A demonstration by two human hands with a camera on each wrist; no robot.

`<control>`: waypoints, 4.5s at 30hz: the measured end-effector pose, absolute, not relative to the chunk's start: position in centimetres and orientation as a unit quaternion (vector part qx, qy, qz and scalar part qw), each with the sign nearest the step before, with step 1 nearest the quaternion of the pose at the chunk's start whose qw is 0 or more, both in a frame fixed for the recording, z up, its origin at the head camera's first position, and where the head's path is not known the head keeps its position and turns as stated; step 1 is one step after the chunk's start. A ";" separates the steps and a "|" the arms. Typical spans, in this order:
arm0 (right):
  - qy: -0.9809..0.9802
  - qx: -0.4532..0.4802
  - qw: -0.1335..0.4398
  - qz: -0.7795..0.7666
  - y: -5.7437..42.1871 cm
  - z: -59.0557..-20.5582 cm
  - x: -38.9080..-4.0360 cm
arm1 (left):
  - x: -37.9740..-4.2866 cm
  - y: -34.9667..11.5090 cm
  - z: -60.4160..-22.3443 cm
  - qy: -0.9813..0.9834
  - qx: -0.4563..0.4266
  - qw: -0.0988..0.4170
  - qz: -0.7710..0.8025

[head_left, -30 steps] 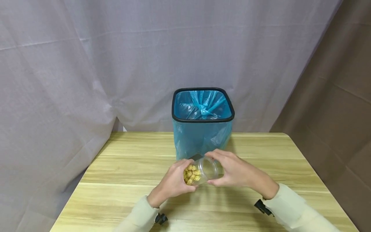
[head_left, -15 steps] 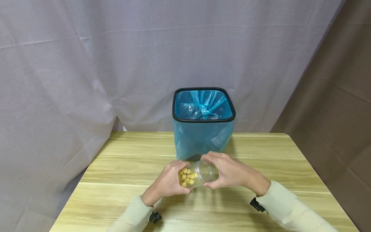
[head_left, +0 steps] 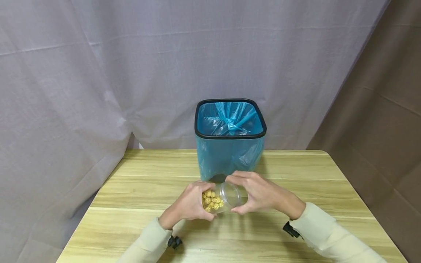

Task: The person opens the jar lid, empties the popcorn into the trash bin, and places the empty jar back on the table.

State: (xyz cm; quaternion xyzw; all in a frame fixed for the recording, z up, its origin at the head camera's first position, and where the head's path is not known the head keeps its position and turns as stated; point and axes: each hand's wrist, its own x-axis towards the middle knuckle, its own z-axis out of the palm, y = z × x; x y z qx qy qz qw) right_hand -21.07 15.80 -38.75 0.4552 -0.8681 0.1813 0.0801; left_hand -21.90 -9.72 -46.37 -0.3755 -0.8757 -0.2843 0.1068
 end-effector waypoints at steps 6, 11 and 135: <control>-0.856 0.482 0.111 0.152 16.0 -38.6 -21.1 | -22.0 -9.6 -46.1 -0.870 -0.388 0.083 -0.293; -0.838 0.511 0.138 0.130 16.1 -38.5 -21.1 | -22.2 -9.6 -46.1 -0.861 -0.405 0.062 -0.302; -0.874 0.439 0.043 0.202 16.3 -38.0 -19.9 | -21.5 -9.8 -45.8 -0.865 -0.397 0.020 -0.307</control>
